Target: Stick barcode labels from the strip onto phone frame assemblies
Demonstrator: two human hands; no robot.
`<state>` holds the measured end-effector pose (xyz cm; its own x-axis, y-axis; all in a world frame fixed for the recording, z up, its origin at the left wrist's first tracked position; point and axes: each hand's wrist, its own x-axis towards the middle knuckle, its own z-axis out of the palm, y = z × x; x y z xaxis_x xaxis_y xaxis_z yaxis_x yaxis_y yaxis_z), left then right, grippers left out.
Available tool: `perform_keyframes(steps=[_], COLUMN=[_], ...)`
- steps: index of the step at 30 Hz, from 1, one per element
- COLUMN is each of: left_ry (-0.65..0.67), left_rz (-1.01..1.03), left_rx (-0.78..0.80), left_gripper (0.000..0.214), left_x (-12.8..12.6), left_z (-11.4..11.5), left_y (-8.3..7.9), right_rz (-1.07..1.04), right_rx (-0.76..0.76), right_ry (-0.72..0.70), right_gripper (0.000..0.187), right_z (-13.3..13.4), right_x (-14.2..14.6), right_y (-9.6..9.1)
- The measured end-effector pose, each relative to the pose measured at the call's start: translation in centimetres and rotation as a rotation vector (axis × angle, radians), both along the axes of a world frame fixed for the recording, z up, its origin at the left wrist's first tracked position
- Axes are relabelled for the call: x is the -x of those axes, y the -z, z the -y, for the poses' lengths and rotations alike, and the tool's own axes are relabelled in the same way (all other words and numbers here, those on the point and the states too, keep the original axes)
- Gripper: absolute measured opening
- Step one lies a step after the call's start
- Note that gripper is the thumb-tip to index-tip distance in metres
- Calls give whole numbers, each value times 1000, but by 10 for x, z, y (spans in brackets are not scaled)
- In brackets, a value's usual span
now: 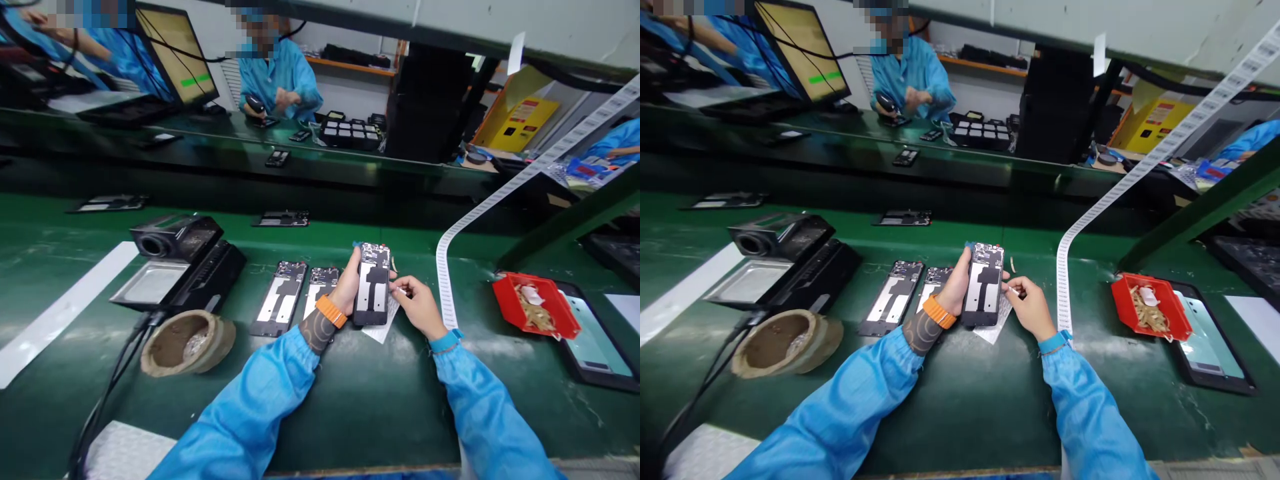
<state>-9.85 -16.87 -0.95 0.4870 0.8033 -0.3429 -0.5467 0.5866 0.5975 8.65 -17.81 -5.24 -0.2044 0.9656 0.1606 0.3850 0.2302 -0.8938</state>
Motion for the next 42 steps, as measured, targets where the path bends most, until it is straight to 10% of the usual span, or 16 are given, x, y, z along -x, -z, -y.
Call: perform_keyframes(steps=[8,23,34,42], left_ry=[-87,-170,-52,-62], left_rz=[-101,-383,347,414], left_rx=[-79,-60,-69,-24], left_gripper=[90,87,99,98], left_x=[-3,-5,-5,-2], left_z=[5,6,18,19], left_y=[-2,-5,-28,-26], right_rz=[-253,-41,-53,-456], right_rx=[99,-99,-287,143], right_ry=[56,59,70,-47], right_gripper=[22,13,4,33], right_z=[2,10,17,21], right_x=[-4,-9,-10,-8], right_y=[1,-14,-24,-24])
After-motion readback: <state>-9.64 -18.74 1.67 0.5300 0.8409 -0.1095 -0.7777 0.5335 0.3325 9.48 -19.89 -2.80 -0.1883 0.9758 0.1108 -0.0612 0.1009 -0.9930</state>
